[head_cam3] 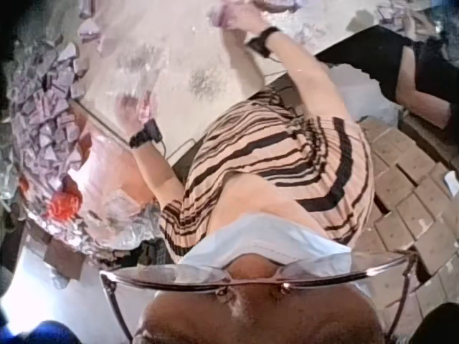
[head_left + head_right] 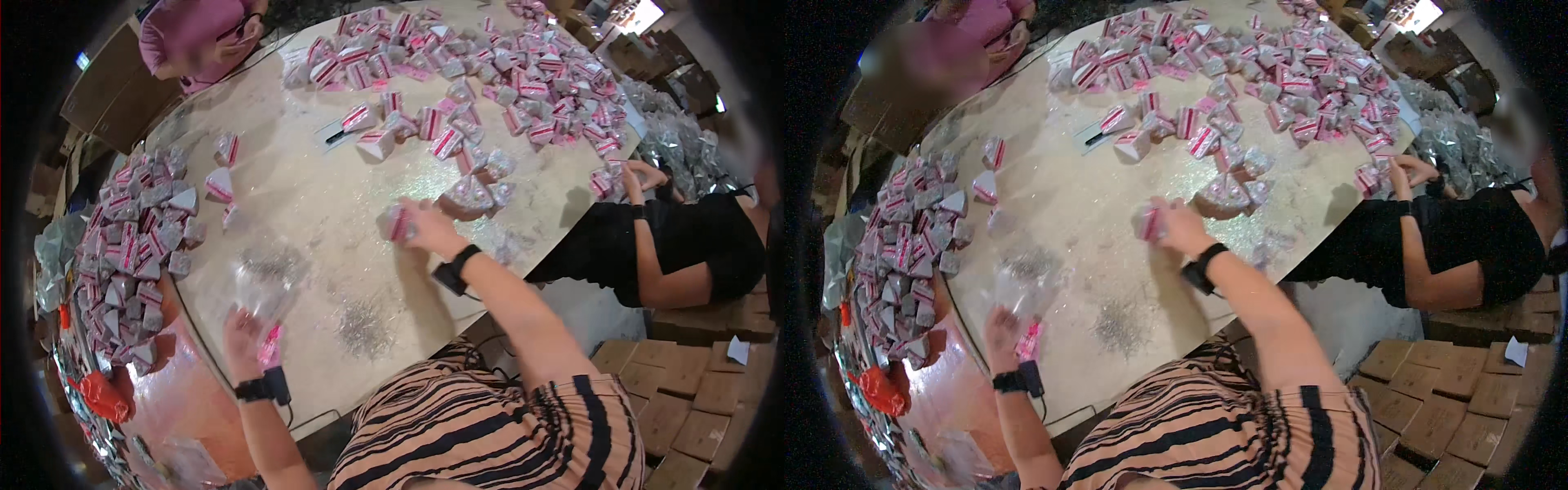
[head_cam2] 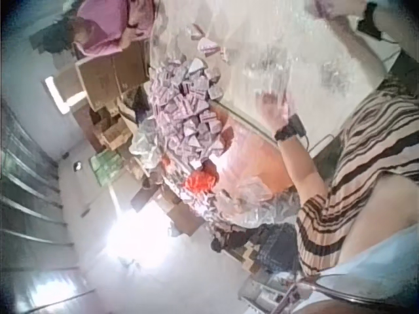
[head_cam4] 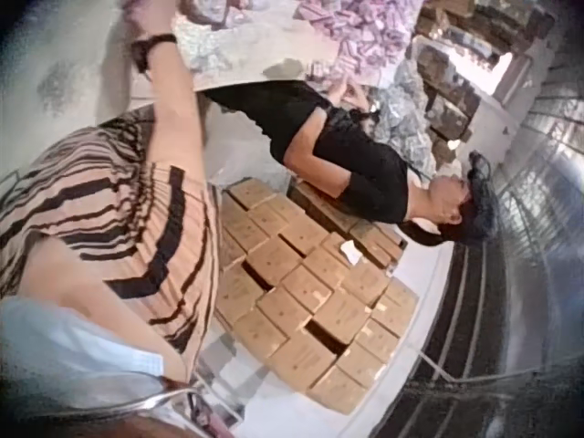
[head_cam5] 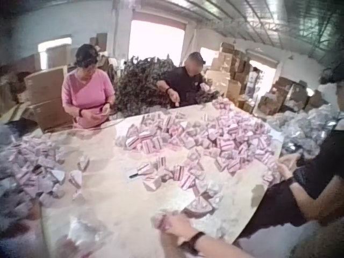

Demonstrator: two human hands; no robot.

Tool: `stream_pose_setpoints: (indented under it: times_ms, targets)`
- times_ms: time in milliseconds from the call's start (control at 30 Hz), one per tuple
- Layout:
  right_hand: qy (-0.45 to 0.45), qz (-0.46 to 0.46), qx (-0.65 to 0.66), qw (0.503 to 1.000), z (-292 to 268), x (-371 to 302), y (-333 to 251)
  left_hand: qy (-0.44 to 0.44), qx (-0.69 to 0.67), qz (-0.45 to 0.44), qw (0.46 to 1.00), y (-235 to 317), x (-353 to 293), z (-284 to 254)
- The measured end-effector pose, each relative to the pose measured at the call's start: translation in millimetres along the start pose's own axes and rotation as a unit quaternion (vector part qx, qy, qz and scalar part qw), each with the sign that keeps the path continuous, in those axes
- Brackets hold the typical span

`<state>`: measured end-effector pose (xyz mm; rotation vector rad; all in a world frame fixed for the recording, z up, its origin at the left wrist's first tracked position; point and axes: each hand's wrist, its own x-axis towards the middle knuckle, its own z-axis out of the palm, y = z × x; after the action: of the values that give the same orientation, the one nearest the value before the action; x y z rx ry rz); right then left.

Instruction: The person places small pink labels onto triangular packages of white material on a table. They then pick up the labeled packages and place them into a larger pile of finished items. The task is performed by hand in a repetitive manner.

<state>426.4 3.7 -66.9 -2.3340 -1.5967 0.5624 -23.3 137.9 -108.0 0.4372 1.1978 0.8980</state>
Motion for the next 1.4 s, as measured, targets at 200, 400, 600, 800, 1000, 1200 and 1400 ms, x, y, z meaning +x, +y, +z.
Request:
stream_pose_setpoints:
  times_ms: [200, 400, 600, 800, 1000, 1200, 1400]
  targets:
    - [-0.001, -0.104, -0.005, 0.995, -5, 14, -58, 0.014, -0.038, -0.037, 0.998, 6, -46, -3]
    - [0.198, 0.213, 0.017, 0.957, -100, -30, 121, 0.005, -0.066, -0.026, 0.997, -23, -47, -15]
    - [0.161, 0.143, 0.164, 0.963, -15, -17, 144, 0.058, -0.027, -0.038, 0.997, -20, -59, 49]
    - [0.245, 0.042, 0.054, 0.967, -64, -4, 116, 0.036, 0.019, -0.012, 0.999, -35, -48, 77]
    - [0.101, 0.216, 0.371, 0.898, -53, 32, 209, 0.057, 0.040, -0.020, 0.997, -45, -68, 135]
    - [0.232, 0.071, 0.163, 0.956, -55, 61, 178, 0.072, 0.032, -0.010, 0.997, -61, -73, 137]
    - [0.209, 0.036, 0.199, 0.957, -66, 119, 186, 0.025, 0.023, -0.024, 0.999, -71, -70, 132]
